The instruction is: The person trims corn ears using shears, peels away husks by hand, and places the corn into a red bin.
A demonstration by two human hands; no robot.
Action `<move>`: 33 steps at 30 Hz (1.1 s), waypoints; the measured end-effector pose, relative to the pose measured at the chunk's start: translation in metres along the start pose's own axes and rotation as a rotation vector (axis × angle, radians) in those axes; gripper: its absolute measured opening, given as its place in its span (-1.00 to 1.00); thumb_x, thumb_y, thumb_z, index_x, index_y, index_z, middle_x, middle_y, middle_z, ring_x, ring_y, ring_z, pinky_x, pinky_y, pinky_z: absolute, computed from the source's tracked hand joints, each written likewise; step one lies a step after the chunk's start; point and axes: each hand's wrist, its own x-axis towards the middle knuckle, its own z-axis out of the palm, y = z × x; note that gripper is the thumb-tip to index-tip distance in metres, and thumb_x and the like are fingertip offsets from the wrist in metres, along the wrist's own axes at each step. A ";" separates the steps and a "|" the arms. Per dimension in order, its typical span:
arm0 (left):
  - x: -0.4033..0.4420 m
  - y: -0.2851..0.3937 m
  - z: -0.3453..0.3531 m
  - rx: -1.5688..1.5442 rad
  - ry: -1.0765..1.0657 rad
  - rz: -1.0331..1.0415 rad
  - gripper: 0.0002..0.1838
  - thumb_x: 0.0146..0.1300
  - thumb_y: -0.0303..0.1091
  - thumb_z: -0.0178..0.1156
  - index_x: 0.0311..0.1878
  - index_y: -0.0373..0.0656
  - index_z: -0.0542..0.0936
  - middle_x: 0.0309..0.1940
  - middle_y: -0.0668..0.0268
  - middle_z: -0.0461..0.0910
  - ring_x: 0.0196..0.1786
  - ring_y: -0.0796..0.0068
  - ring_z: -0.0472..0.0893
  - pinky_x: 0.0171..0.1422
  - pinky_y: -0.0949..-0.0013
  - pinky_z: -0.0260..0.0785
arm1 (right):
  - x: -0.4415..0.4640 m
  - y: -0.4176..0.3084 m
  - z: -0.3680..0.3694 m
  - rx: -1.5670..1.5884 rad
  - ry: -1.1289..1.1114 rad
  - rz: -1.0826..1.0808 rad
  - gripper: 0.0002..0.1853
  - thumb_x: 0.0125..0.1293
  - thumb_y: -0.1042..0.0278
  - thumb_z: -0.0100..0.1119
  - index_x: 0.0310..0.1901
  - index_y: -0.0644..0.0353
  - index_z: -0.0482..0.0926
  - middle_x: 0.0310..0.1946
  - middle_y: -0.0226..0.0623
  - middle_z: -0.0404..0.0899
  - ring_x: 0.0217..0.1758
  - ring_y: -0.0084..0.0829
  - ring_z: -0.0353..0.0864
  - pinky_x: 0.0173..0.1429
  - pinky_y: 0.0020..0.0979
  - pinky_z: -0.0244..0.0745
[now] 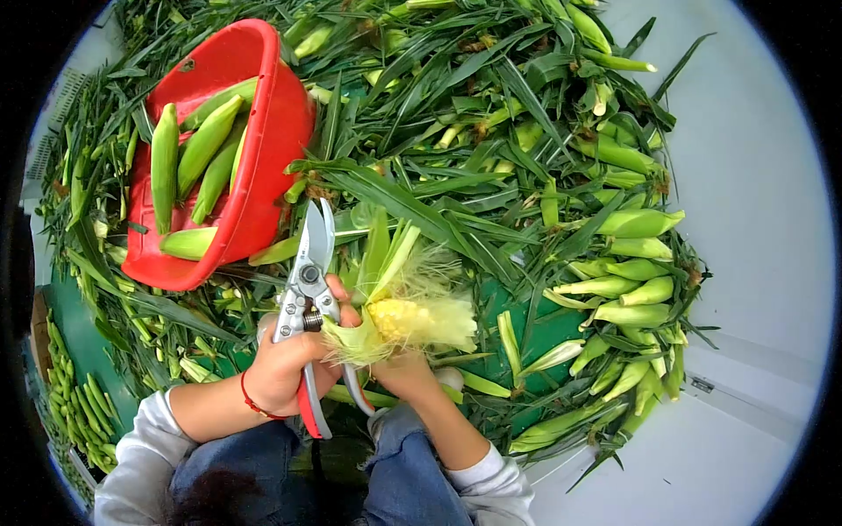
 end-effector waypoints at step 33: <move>-0.001 -0.002 -0.054 1.438 -0.164 0.394 -0.31 -0.12 -0.14 0.47 0.03 -0.23 0.35 -0.49 0.14 0.52 -0.45 0.19 0.59 -0.35 0.31 0.42 | 0.010 -0.023 -0.001 1.011 0.499 -0.022 -0.44 0.16 0.10 0.19 0.11 0.26 0.34 -0.12 -0.25 0.47 -0.03 -0.29 0.46 0.19 -0.21 0.37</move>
